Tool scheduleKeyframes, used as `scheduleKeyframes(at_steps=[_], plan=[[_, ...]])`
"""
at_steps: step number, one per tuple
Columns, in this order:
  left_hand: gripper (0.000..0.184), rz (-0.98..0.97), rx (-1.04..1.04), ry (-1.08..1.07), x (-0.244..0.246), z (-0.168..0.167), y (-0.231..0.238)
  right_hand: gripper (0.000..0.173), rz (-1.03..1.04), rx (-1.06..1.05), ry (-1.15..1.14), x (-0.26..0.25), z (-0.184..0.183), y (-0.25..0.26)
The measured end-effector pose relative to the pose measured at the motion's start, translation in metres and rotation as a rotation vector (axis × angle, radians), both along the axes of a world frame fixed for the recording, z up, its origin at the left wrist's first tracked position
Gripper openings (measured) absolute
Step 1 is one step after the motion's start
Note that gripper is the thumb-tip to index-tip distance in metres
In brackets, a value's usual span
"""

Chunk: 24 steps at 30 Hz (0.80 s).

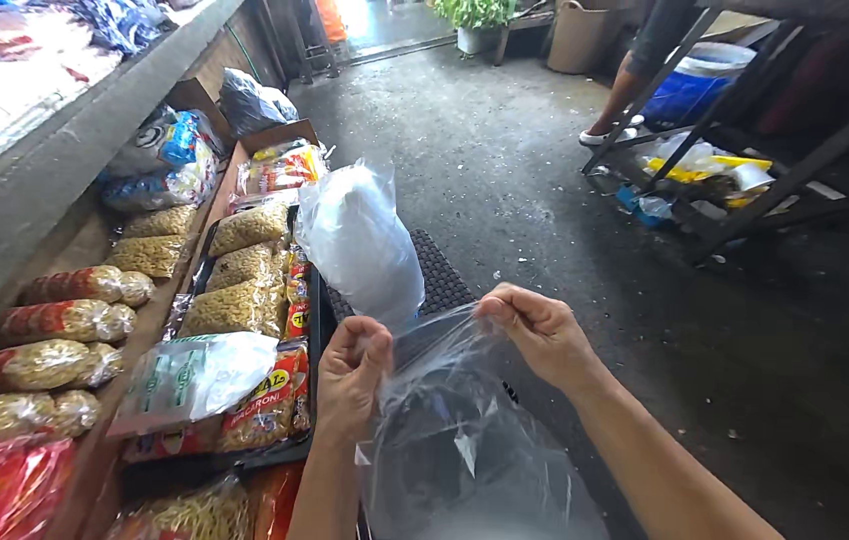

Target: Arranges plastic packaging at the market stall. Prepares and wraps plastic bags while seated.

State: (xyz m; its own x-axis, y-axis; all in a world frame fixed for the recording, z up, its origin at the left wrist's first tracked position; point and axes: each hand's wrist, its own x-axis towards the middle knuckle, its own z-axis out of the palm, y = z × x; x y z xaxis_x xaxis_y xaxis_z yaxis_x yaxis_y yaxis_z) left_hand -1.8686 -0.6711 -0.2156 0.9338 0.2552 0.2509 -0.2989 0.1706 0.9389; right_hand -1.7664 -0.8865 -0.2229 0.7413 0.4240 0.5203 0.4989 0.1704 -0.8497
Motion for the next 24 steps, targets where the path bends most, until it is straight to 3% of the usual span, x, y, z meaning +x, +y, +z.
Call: scheduleKeyframes(at_steps=[1,4,6,9,11,15,17,20,22,24], plan=[[0.011,-0.075,0.055,0.027,-0.002,-0.004,0.004,0.027,0.098,0.114,0.077,0.002,-0.001,0.001],[0.005,-0.333,0.127,0.005,-0.006,-0.019,0.019,0.027,0.403,0.395,0.359,-0.001,0.005,0.008],[0.016,-0.378,0.106,-0.112,-0.006,-0.028,0.033,0.028,0.478,0.348,0.359,-0.002,0.007,0.013],[0.035,-0.236,0.023,-0.14,-0.01,-0.025,0.052,0.013,0.286,0.145,0.233,0.011,0.004,0.013],[0.041,-0.281,0.0,-0.106,-0.012,-0.025,0.067,0.014,0.335,0.23,0.216,0.021,0.008,0.013],[0.014,-0.3,-0.068,-0.052,-0.006,-0.006,0.079,0.019,0.591,0.501,0.199,0.033,0.033,0.03],[0.008,-0.213,-0.041,-0.03,0.006,0.015,0.085,0.017,0.555,0.503,0.228,0.041,0.052,0.042],[0.024,0.109,0.002,0.057,0.033,0.07,0.084,0.024,0.401,0.413,0.333,0.054,0.091,0.064],[0.019,0.329,0.169,0.178,0.057,0.106,0.082,0.03,0.259,0.362,0.441,0.062,0.123,0.081],[0.013,0.46,0.452,0.256,0.083,0.122,0.093,0.027,0.131,0.313,0.558,0.074,0.148,0.099]])
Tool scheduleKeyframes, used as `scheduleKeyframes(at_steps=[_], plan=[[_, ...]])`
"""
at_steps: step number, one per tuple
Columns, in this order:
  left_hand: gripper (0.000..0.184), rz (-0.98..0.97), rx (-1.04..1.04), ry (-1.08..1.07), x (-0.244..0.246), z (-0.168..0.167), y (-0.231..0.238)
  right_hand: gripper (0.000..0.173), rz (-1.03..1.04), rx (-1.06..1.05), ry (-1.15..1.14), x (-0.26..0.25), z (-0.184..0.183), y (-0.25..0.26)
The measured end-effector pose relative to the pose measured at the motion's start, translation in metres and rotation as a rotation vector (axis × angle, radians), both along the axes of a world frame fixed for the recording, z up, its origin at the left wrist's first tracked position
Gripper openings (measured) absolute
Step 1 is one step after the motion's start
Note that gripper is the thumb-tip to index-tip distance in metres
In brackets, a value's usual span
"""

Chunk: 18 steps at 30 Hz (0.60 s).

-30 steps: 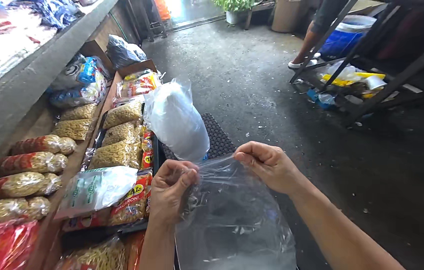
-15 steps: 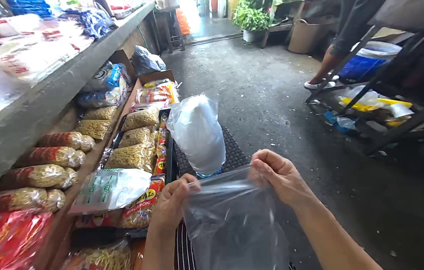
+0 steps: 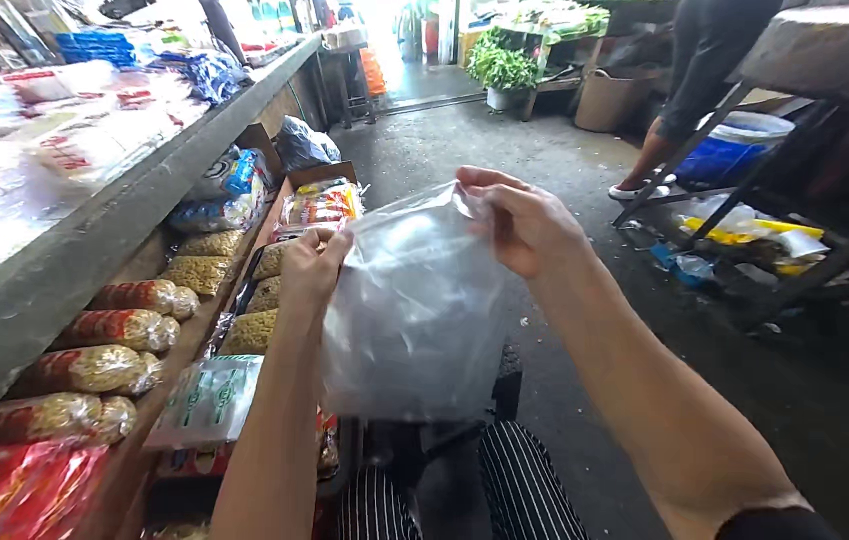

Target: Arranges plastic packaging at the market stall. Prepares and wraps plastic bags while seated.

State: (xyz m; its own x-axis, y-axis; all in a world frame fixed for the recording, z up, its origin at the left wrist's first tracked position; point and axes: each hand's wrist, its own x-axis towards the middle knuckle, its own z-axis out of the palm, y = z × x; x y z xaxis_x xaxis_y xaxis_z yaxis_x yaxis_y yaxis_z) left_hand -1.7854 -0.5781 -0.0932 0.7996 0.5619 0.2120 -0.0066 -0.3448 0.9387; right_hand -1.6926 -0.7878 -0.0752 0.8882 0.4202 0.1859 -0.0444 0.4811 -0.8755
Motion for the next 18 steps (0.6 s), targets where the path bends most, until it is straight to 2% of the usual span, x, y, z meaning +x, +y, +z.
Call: scheduleKeyframes(at_steps=[2,4,8,10,13,15,18], plan=[[0.022,0.004,0.161,0.075,0.022,-0.004,0.015,0.025,-0.011,-0.098,0.096,0.015,0.006,0.014],[0.021,-0.036,0.192,0.134,0.032,-0.02,0.025,0.026,0.022,-0.228,0.138,0.025,-0.006,0.018],[0.018,-0.074,-0.101,0.279,0.023,-0.065,0.022,0.022,0.064,-0.445,0.187,0.031,-0.052,0.013],[0.003,-0.052,-0.348,0.331,0.022,-0.101,0.017,0.017,0.105,-0.504,0.24,0.028,-0.063,0.007],[0.009,-0.104,-0.638,0.313,0.02,-0.132,0.005,0.014,0.123,-0.625,0.235,0.028,-0.073,0.0],[0.009,-0.11,-0.688,0.306,0.02,-0.14,0.0,0.014,0.129,-0.737,0.209,0.031,-0.089,-0.002],[0.011,-0.112,-0.62,0.405,0.022,-0.161,0.003,0.019,0.177,-0.854,0.187,0.035,-0.132,-0.008]])
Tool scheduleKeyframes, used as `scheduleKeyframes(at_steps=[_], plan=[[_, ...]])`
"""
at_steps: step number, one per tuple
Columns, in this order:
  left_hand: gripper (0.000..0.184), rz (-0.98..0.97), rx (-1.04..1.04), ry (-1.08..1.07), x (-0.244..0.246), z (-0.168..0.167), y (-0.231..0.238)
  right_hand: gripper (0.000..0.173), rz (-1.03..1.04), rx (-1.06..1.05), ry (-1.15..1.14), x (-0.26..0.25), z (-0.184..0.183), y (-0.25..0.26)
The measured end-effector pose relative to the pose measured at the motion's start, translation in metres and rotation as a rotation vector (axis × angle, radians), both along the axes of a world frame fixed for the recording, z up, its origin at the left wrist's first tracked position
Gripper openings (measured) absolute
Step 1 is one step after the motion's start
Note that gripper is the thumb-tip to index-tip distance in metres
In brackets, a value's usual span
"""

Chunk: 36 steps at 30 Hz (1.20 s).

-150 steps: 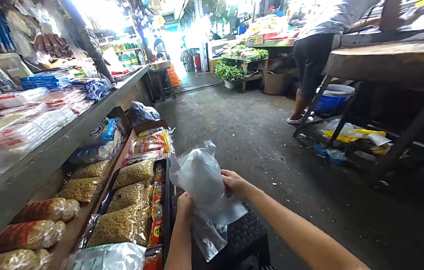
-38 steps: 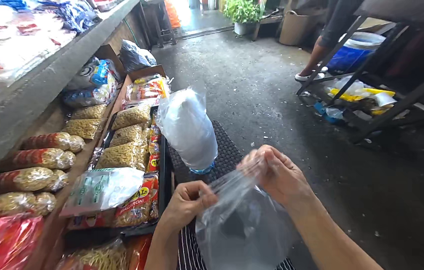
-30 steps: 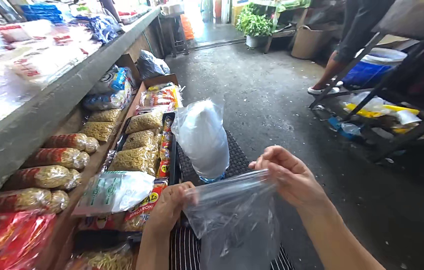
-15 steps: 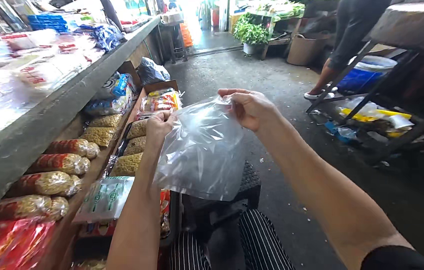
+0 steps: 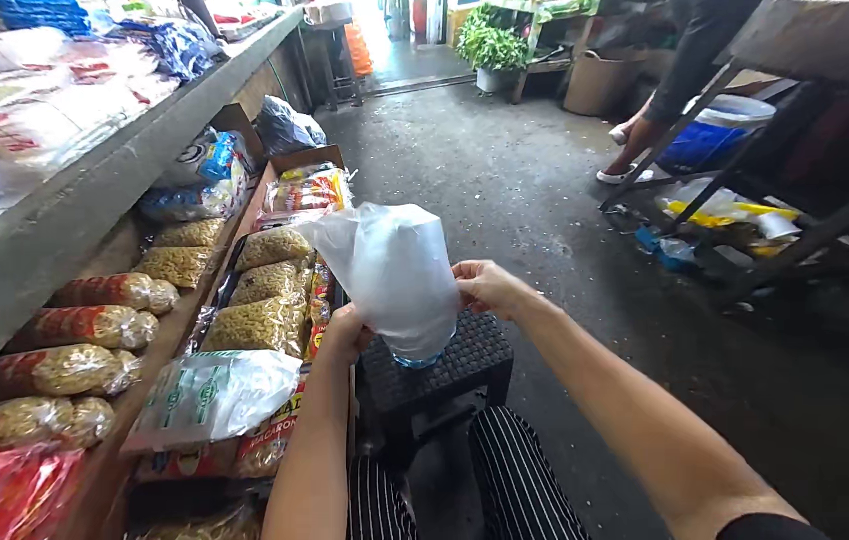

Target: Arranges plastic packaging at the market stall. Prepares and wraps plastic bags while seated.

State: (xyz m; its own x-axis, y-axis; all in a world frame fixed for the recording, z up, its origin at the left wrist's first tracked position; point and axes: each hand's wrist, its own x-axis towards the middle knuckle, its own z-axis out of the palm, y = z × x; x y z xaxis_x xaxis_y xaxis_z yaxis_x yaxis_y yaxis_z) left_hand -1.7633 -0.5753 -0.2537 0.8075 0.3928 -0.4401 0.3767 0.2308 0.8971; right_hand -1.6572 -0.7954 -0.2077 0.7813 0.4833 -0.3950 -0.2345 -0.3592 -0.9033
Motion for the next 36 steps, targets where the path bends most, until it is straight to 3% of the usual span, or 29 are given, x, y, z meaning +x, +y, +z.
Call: scheduleKeyframes(at_steps=[2,5,9,11,14,16,18,23,24,29,32,33,36], plan=[[0.016,-0.024,-0.032,0.03,-0.002,-0.021,-0.001,0.02,-0.028,0.082,0.063,-0.002,-0.031,0.0],[0.017,0.016,-0.242,-0.11,-0.004,-0.045,-0.007,0.014,-0.11,0.259,0.148,-0.004,-0.048,0.006],[0.031,0.048,-0.381,-0.164,-0.018,-0.044,-0.014,0.016,-0.127,0.54,0.282,-0.006,-0.052,-0.006],[0.037,-0.019,-0.464,-0.175,-0.037,-0.044,-0.011,0.026,-0.084,0.642,0.28,-0.009,-0.053,-0.019],[0.02,-0.095,-0.543,-0.219,-0.058,-0.048,-0.015,0.037,-0.072,0.497,0.147,-0.021,-0.042,-0.02],[0.021,-0.058,-0.558,-0.212,-0.061,-0.044,-0.027,0.032,-0.102,0.348,0.069,-0.027,-0.039,-0.012],[0.026,0.049,-0.606,-0.225,-0.06,-0.034,-0.04,0.029,-0.128,0.363,0.123,-0.03,-0.039,-0.007],[0.04,0.212,-0.877,-0.459,-0.068,-0.031,-0.064,0.024,-0.144,0.836,0.364,-0.035,-0.06,-0.02],[0.038,0.215,-0.838,-0.454,-0.067,-0.037,-0.067,0.023,-0.15,0.803,0.328,-0.038,-0.064,-0.02],[0.009,0.281,-0.254,-0.261,-0.046,-0.048,-0.062,0.016,-0.134,0.31,-0.031,-0.038,-0.071,-0.013],[0.008,0.196,-0.07,-0.222,-0.051,-0.041,-0.049,0.031,-0.013,0.019,-0.246,-0.037,-0.053,-0.022],[0.014,0.151,-0.008,-0.229,-0.055,-0.041,-0.042,0.041,-0.008,-0.003,-0.343,-0.035,-0.048,-0.026],[0.064,0.001,0.195,-0.354,-0.062,-0.036,-0.034,0.094,0.019,0.127,-0.531,-0.036,-0.04,-0.025]])
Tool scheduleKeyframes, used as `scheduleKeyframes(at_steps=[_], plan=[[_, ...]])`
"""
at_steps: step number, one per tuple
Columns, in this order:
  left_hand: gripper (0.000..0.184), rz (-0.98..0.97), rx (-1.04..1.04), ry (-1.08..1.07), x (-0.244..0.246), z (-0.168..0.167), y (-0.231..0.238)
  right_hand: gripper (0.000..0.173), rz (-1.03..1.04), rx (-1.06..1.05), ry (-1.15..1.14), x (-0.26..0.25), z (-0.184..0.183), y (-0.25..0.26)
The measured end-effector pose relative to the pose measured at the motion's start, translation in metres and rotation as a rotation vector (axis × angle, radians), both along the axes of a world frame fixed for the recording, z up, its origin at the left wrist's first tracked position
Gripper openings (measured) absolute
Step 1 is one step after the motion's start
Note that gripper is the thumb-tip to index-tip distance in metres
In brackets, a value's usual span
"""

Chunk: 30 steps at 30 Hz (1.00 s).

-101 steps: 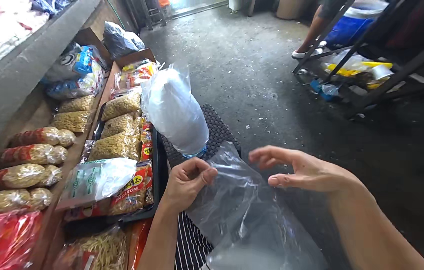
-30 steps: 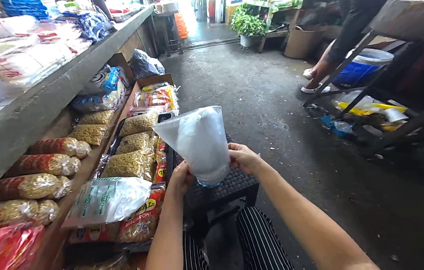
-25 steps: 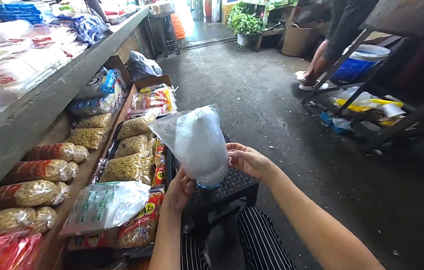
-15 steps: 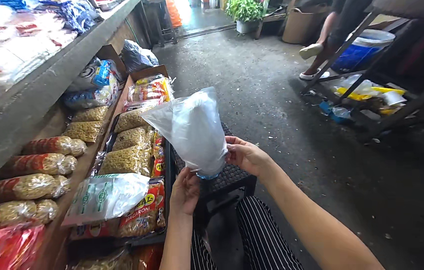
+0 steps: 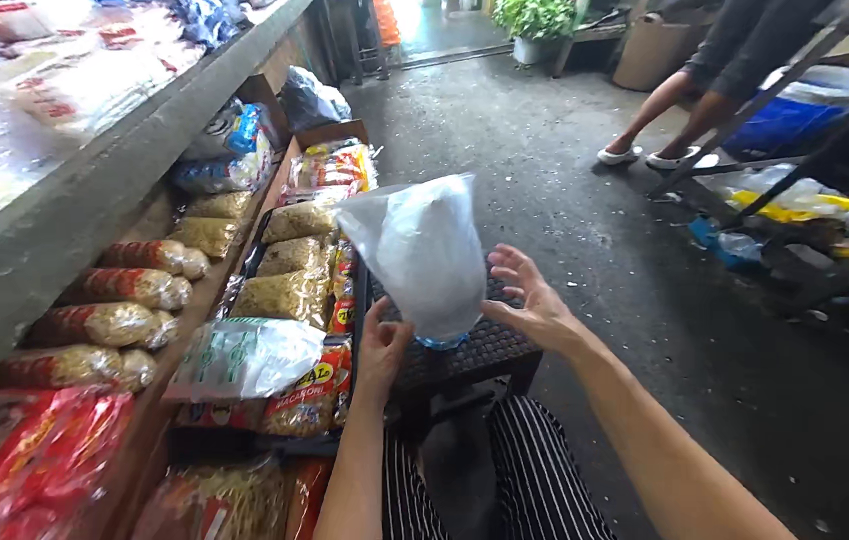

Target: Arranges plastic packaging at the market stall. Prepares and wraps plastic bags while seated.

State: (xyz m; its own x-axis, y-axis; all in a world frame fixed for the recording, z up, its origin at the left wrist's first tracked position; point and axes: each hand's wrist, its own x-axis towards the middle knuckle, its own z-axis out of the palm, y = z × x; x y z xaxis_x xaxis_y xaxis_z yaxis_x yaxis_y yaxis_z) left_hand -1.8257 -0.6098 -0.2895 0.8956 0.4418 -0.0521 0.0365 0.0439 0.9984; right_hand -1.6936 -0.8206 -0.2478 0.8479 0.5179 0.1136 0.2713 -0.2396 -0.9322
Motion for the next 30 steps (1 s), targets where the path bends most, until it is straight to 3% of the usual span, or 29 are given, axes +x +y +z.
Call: scheduleKeyframes(at_steps=[2,4,6,7,8,10,12,13,15,20,23,25,27,30], plan=[[0.082,-0.106,0.163,0.033,0.003,0.002,-0.004,0.122,0.059,-0.092,-0.059,-0.009,-0.006,0.013],[0.089,-0.147,0.283,0.149,0.006,-0.006,-0.005,0.128,0.065,-0.215,-0.09,-0.02,-0.02,0.022],[0.081,-0.069,0.236,0.182,-0.002,-0.011,-0.004,0.129,0.057,-0.216,-0.075,-0.02,-0.03,0.02],[0.071,-0.015,0.111,0.173,-0.011,-0.01,-0.004,0.128,0.042,-0.187,-0.07,-0.02,-0.031,0.014],[0.059,0.024,-0.058,0.161,-0.022,-0.006,-0.005,0.123,0.007,-0.167,-0.089,-0.023,-0.03,0.007],[0.041,0.049,-0.372,0.117,-0.042,0.004,-0.007,0.09,-0.064,-0.13,-0.189,-0.039,-0.017,-0.004],[0.04,0.009,-0.556,0.06,-0.058,0.013,-0.011,0.054,-0.002,-0.086,-0.291,-0.066,-0.001,-0.008],[0.042,-0.021,-0.603,0.03,-0.064,0.018,-0.015,0.045,0.079,-0.07,-0.311,-0.081,0.002,-0.006],[0.043,-0.085,-0.631,-0.012,-0.072,0.026,-0.024,0.042,0.188,-0.036,-0.373,-0.105,-0.006,0.002],[0.041,-0.121,-0.685,0.034,-0.077,0.052,-0.044,0.02,0.13,0.025,-0.661,-0.113,-0.028,0.009],[0.04,-0.155,-0.764,0.041,-0.076,0.06,-0.05,0.019,0.107,0.04,-0.785,-0.105,-0.029,0.001],[0.039,-0.217,-0.702,0.029,-0.077,0.06,-0.055,0.021,0.098,0.025,-0.808,-0.103,-0.029,-0.006],[0.037,-0.27,-0.447,0.016,-0.075,0.06,-0.049,0.024,0.024,-0.035,-0.826,-0.094,-0.03,-0.016],[0.028,0.012,0.354,0.093,-0.076,0.055,-0.002,0.033,-0.102,-0.284,-0.71,-0.074,-0.032,-0.063]])
